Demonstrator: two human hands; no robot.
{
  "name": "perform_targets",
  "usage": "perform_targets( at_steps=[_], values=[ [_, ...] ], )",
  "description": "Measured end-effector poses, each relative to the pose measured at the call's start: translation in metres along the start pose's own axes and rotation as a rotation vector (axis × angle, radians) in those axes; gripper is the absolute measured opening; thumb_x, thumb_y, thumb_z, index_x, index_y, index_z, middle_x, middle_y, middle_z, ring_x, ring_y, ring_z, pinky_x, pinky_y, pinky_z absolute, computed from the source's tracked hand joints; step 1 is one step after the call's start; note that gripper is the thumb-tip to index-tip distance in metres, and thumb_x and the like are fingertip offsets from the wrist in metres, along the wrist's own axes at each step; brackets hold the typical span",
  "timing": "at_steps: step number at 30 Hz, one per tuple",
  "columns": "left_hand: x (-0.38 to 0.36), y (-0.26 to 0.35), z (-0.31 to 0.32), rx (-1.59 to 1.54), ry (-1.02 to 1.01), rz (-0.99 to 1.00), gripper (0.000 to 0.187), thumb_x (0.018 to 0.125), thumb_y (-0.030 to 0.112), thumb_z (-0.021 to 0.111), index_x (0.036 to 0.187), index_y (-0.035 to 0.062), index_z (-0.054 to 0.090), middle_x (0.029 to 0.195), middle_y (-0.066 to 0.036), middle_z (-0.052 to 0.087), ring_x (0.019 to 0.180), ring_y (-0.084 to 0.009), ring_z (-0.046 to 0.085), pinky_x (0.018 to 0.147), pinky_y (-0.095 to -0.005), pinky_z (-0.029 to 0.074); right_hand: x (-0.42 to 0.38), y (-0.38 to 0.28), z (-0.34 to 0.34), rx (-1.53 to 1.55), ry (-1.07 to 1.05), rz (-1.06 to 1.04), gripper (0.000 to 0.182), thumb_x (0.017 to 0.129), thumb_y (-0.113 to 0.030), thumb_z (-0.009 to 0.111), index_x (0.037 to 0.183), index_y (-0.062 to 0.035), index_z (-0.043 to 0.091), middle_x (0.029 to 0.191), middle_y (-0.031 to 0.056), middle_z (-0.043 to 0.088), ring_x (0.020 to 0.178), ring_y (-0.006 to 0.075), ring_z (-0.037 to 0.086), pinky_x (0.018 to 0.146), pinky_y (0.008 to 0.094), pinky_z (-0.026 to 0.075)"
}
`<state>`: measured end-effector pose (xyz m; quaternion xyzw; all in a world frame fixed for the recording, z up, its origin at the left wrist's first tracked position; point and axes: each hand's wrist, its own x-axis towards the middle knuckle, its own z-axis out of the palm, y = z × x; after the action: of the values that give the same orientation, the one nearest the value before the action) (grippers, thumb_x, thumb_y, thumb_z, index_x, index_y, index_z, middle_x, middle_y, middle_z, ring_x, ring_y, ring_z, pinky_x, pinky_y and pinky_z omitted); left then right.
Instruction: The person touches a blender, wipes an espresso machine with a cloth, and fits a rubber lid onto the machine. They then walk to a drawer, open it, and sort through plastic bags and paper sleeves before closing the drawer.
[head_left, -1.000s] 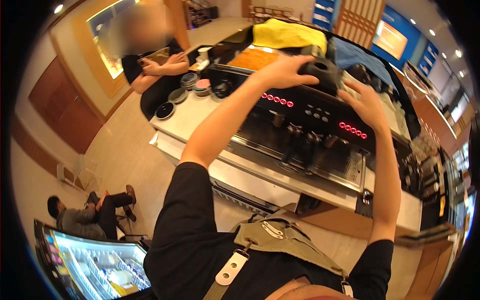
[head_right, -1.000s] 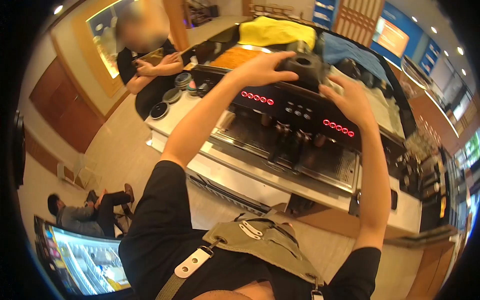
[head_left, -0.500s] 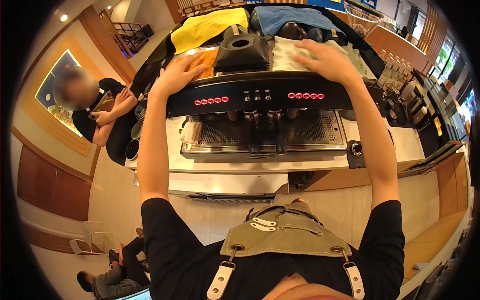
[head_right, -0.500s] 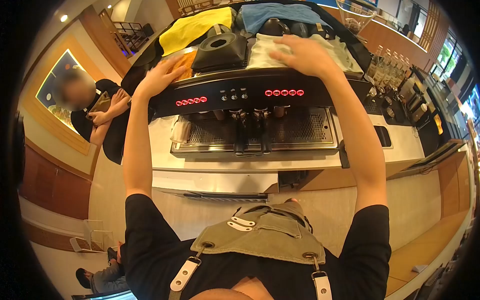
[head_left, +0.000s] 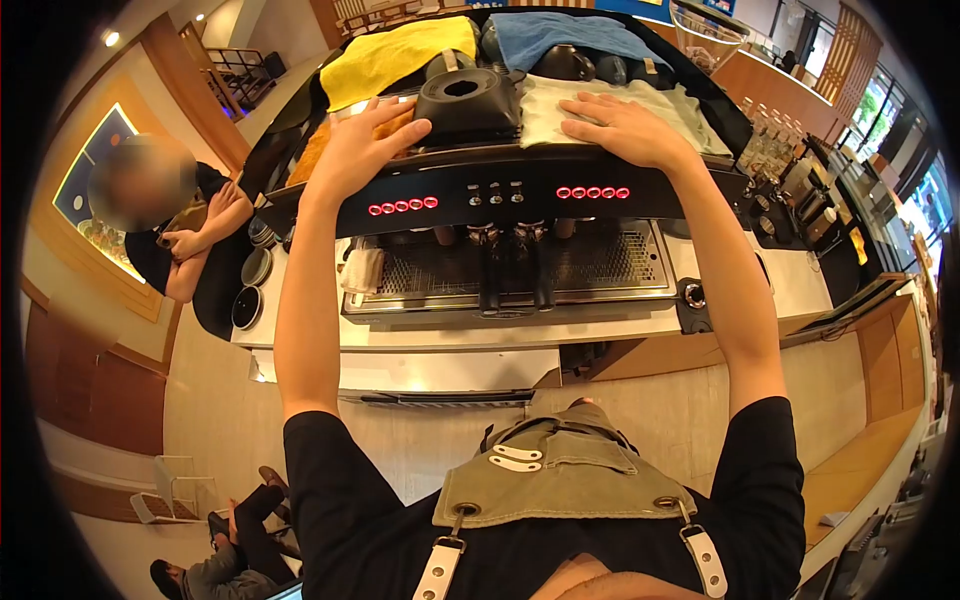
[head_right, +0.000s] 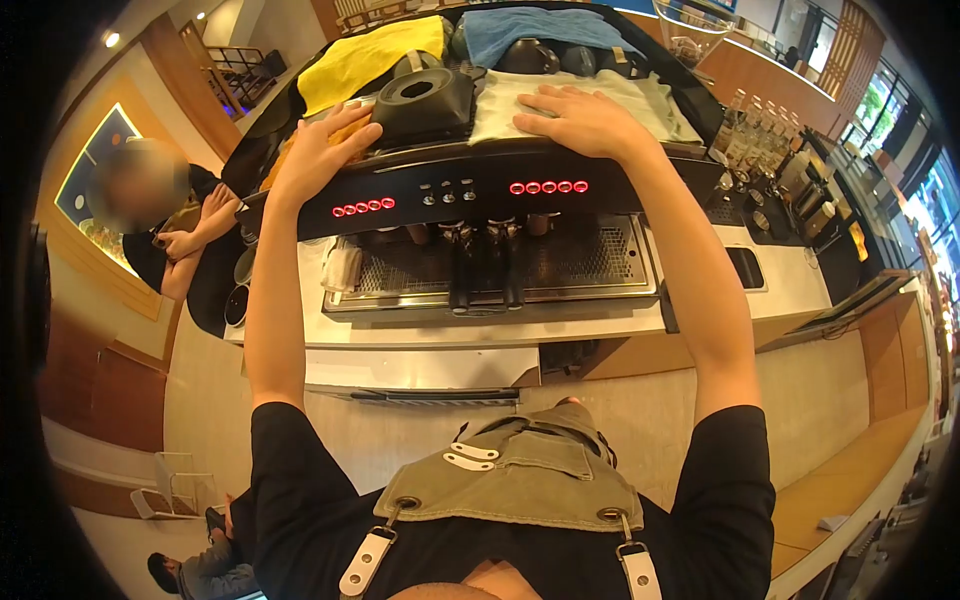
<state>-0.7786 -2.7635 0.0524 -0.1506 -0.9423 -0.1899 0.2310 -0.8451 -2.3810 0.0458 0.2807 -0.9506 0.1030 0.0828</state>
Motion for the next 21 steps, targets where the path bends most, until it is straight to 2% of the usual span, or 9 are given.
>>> perform_targets(
  at_steps=[4,7,9,10,12,13,16,18,21],
  values=[
    [0.004,0.011,0.01,-0.052,0.028,-0.042,0.068,0.092,0.059,0.07,0.138,0.0082,0.066,0.149,-0.02,0.058,0.149,-0.0356,0.041,0.124,-0.0635,0.004,0.008,0.003,0.003,-0.029,-0.033,-0.02,0.075,0.102,-0.071,0.037,0.159,-0.0225,0.044,0.167,0.0129,0.034,0.155,0.0338,0.028,0.126,0.0463,0.02],
    [0.007,0.018,0.02,-0.064,0.238,0.052,0.061,0.094,0.053,0.07,0.133,0.0075,0.068,0.15,-0.018,0.057,0.15,-0.0343,0.04,0.125,-0.0612,0.004,0.011,-0.011,0.001,-0.021,-0.061,0.005,0.08,0.101,-0.074,0.032,0.159,-0.0194,0.043,0.168,0.0145,0.032,0.155,0.0341,0.029,0.126,0.0489,0.02],
    [0.008,0.047,0.019,-0.156,0.381,0.136,0.046,0.098,0.043,0.068,0.129,0.0082,0.07,0.148,-0.018,0.059,0.149,-0.0337,0.042,0.126,-0.0587,0.007,0.01,-0.003,0.003,0.174,0.05,-0.057,0.069,0.104,-0.064,0.041,0.153,-0.0172,0.051,0.161,0.0159,0.043,0.148,0.0342,0.04,0.122,0.0452,0.03],
    [0.01,0.06,0.018,-0.159,0.36,0.216,0.043,0.099,0.04,0.067,0.129,0.0081,0.07,0.148,-0.016,0.06,0.149,-0.0328,0.043,0.126,-0.0549,0.012,0.008,0.001,0.0,0.291,0.113,-0.096,0.063,0.105,-0.059,0.046,0.15,-0.016,0.055,0.158,0.0163,0.048,0.145,0.0345,0.045,0.119,0.0432,0.034],
    [0.013,0.084,0.017,-0.163,0.335,0.359,0.038,0.102,0.033,0.065,0.129,0.0079,0.071,0.147,-0.014,0.061,0.148,-0.0309,0.044,0.126,-0.0473,0.02,-0.007,0.016,-0.01,0.172,0.222,-0.049,0.056,0.103,-0.054,0.051,0.142,-0.0152,0.061,0.144,0.0177,0.059,0.134,0.0356,0.055,0.112,0.0438,0.042],
    [0.015,0.105,0.017,-0.192,0.332,0.396,0.031,0.102,0.025,0.065,0.125,0.0051,0.072,0.142,-0.014,0.064,0.142,-0.0299,0.052,0.119,-0.0411,0.036,-0.014,0.025,-0.015,0.11,0.27,-0.031,0.052,0.101,-0.051,0.054,0.138,-0.0148,0.065,0.138,0.0184,0.065,0.129,0.0362,0.06,0.108,0.0441,0.046],
    [0.036,0.148,0.038,-0.373,0.125,0.461,0.032,0.101,0.023,0.065,0.127,0.0035,0.07,0.138,-0.016,0.067,0.133,-0.0301,0.06,0.111,-0.0393,0.045,-0.019,0.066,-0.027,-0.055,0.197,0.077,0.045,0.099,-0.041,0.057,0.131,-0.012,0.068,0.13,0.0174,0.069,0.12,0.0374,0.065,0.103,0.0475,0.05],
    [0.051,0.166,0.063,-0.32,0.018,0.566,0.032,0.1,0.021,0.065,0.127,0.0029,0.069,0.128,-0.02,0.07,0.119,-0.034,0.068,0.103,-0.0385,0.05,-0.023,0.086,-0.028,-0.132,0.169,0.113,0.038,0.097,-0.031,0.059,0.128,-0.0103,0.069,0.126,0.0172,0.07,0.114,0.0387,0.067,0.101,0.048,0.051],
    [0.052,0.186,0.075,-0.144,-0.178,0.476,0.033,0.101,0.03,0.062,0.117,0.0047,0.074,0.098,-0.023,0.075,0.092,-0.0401,0.072,0.087,-0.0431,0.055,-0.036,0.093,-0.038,-0.387,0.074,0.123,0.031,0.093,-0.017,0.061,0.121,-0.0099,0.072,0.124,0.0137,0.071,0.113,0.0357,0.067,0.103,0.0465,0.051]
  ],
)
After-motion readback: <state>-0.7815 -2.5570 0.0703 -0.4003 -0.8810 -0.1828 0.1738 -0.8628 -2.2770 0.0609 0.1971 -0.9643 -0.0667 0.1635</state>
